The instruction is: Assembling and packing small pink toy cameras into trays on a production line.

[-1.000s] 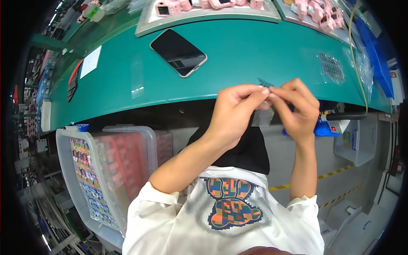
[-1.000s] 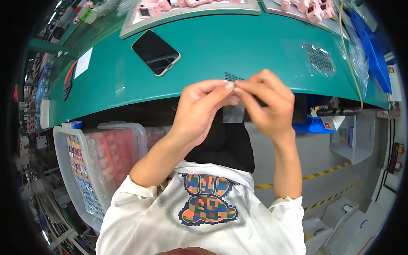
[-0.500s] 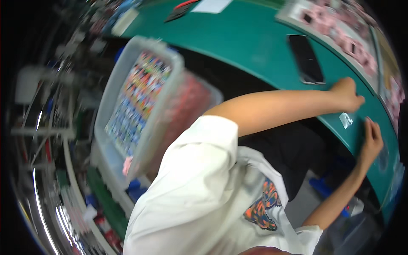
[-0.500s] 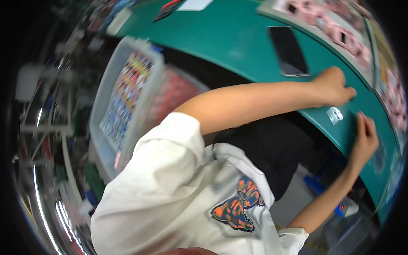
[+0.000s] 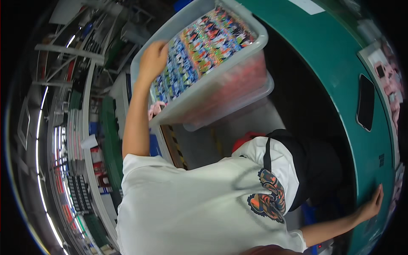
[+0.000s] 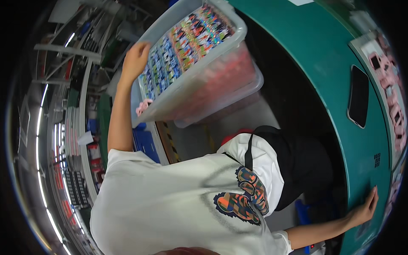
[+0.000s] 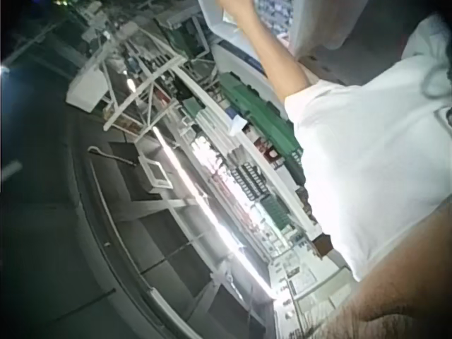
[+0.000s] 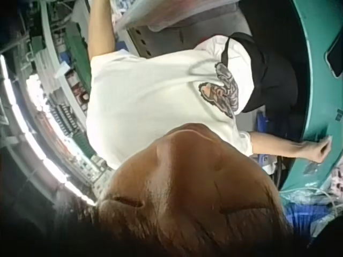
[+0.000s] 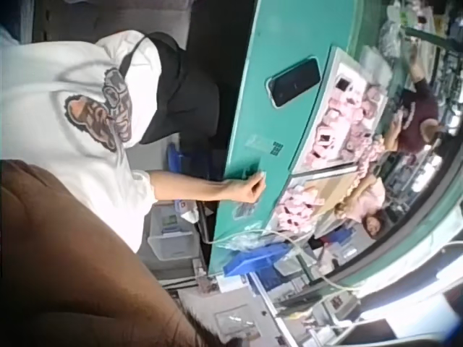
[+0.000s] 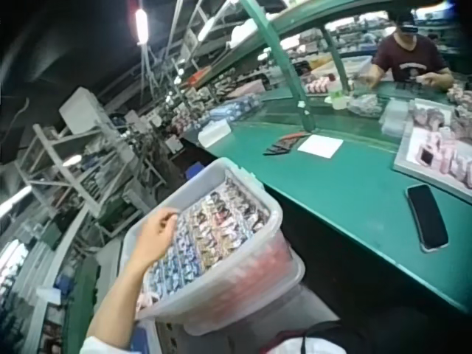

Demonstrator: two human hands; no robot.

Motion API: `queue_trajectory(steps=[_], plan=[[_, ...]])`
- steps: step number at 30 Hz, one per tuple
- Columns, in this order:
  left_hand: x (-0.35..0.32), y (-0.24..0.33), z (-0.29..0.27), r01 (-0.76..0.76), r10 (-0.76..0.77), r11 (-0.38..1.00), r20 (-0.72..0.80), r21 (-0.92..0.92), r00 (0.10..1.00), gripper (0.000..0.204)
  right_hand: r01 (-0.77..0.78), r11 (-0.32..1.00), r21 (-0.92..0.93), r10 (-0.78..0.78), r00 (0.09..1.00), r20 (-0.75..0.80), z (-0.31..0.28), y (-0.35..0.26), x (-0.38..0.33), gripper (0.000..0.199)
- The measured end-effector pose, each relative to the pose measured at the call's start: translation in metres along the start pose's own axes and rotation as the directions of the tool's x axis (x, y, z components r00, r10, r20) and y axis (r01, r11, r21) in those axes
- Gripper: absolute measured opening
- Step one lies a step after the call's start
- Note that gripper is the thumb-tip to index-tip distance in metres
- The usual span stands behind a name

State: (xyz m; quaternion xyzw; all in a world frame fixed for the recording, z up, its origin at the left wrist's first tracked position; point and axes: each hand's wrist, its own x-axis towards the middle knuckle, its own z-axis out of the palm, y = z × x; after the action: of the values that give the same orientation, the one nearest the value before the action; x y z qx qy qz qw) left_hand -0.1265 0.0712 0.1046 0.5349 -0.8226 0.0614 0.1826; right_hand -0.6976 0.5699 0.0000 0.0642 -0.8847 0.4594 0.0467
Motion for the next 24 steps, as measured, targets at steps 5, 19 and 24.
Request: queue_trajectory(steps=[5, 19, 24], plan=[[-0.144, -0.185, 0.010, 0.313, -0.517, 0.830, 0.427, 0.461, 0.742, 0.045, 0.039, 0.999, 0.030, -0.040, 0.999, 0.009, 0.006, 0.004, 0.005, 0.032], [-0.124, -0.080, -0.004, 0.444, -0.649, 0.761, 0.575, 0.474, 0.498, 0.056, 0.056, 0.998, 0.032, -0.056, 0.998, -0.009, 0.004, 0.000, 0.002, 0.030], [-0.140, -0.096, 0.015, 0.390, -0.604, 0.797, 0.604, 0.462, 0.519, 0.058, 0.060, 0.997, 0.048, -0.060, 0.998, -0.001, 0.002, 0.016, 0.011, 0.030]])
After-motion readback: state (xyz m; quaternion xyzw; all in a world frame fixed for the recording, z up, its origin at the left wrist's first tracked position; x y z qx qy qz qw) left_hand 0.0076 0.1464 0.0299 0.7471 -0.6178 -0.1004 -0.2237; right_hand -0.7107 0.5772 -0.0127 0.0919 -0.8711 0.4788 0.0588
